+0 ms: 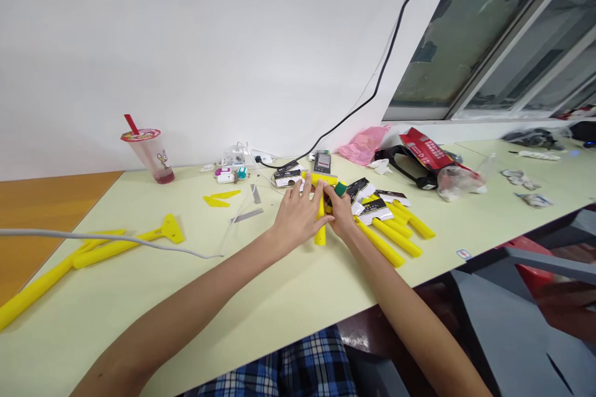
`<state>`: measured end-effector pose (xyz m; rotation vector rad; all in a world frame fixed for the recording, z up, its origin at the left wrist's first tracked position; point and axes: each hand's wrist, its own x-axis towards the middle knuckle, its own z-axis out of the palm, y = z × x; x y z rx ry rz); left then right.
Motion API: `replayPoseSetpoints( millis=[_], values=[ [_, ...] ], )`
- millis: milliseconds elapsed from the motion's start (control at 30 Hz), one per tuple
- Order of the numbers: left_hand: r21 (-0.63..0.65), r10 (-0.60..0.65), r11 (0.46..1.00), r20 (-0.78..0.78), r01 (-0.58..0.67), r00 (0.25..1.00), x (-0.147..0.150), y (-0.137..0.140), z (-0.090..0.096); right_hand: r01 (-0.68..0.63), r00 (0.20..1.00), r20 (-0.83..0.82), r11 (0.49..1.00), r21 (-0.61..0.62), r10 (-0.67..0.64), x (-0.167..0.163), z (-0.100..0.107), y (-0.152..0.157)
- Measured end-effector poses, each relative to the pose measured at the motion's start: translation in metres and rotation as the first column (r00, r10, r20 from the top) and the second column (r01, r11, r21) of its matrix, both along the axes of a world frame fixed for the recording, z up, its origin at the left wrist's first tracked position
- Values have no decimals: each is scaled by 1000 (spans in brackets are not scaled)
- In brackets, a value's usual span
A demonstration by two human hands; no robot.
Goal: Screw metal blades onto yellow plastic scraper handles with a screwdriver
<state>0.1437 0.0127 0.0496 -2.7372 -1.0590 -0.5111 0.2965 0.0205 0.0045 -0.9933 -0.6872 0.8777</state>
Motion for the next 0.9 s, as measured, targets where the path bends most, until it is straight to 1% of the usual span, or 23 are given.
replayPoseSetpoints(
  millis=[133,300,733,900],
  values=[
    [-13,36,999,-45,-36,998,1,-5,5,-88,996,-12,996,28,89,-4,5,-6],
    [-45,48,998,-102,-53,994,2,-6,8,-171,985,-21,984,50,172,-3,8,-8],
    [-40,76,996,-122,-82,990,-4,-1,16,-247,966,-63,967,68,251,1,2,-5],
    [-35,67,997,-118,-71,991,-4,-2,16,-280,957,-61,959,49,283,4,2,-6]
  ],
)
